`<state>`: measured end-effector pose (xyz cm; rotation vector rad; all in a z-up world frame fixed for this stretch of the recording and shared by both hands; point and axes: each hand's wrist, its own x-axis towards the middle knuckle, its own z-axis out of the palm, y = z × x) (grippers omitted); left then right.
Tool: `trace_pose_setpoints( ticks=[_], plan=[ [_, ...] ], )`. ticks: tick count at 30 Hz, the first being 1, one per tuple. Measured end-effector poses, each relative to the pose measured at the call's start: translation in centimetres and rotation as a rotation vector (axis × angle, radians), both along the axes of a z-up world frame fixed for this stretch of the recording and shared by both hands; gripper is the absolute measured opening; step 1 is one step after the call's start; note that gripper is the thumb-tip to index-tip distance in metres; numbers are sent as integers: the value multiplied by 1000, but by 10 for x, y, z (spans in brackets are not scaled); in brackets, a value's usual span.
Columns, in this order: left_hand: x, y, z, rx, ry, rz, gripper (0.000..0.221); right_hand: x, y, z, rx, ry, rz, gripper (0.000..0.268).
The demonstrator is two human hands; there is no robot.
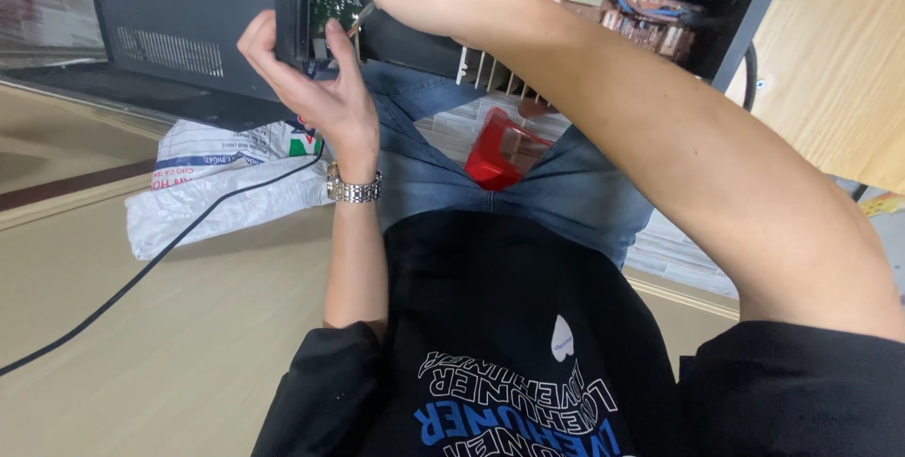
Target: Repairing an electronic amplifier by disassembling components and removing screws with a screwdriver
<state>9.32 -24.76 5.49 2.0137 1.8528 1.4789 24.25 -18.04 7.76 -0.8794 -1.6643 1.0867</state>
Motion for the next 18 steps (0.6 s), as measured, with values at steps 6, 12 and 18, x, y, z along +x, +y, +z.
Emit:
trace_pose_setpoints(
  ticks=[6,12,18],
  plan=[
    [-5,2,-10,5,-1,12,43,36,-10,48,88,-268,-13,36],
    [-5,1,-4,-6,-62,4,41,92,-69,128,47,-723,11,18],
    [-6,2,-7,-8,-110,-2,40,106,-92,101,37,-937,11,23]
  ],
)
